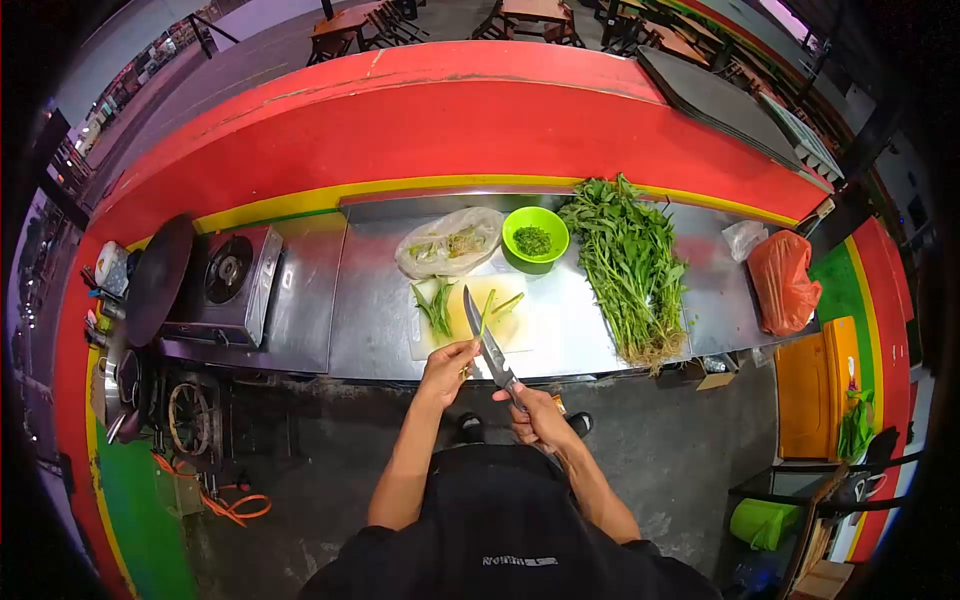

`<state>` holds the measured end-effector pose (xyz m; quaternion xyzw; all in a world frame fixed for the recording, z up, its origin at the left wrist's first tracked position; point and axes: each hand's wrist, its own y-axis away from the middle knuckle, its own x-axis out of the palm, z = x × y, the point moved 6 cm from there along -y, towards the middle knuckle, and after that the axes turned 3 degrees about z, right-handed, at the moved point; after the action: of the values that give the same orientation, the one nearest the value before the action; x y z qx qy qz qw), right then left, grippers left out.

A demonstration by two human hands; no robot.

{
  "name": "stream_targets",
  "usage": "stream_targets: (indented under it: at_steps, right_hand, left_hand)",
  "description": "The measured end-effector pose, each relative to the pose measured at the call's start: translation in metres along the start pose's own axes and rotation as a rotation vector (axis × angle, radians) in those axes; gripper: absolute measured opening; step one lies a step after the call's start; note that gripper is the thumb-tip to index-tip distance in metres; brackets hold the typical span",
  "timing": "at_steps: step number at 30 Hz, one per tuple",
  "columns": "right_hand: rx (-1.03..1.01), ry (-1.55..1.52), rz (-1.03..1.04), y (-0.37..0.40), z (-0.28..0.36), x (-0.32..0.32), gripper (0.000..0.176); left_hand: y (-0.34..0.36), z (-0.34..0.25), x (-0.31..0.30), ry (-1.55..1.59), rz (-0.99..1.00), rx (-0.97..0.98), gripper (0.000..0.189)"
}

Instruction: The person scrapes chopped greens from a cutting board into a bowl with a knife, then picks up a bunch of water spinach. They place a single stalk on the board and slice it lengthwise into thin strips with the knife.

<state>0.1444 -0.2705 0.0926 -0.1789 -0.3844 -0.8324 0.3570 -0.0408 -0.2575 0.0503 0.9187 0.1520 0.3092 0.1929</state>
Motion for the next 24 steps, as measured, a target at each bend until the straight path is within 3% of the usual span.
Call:
stream_targets:
  at_steps: [9,16,24]
  right_hand:
    - [-0.016,0.027,0.000,0.003,-0.004,0.003,0.045]
    - [-0.036,0.059,-0.056,0.013,0.008,0.006,0.048]
    - [-0.032,0.051,-0.055,0.009,-0.001,0.003,0.047]
  left_hand:
    - [-0.002,-0.002,-0.001,-0.076,0.008,0.034,0.024]
    - [0.006,0.003,-0.001,-0.078,0.010,-0.081,0.024]
    - [0.004,0.008,-0.003,-0.153,0.010,-0.028,0.023]
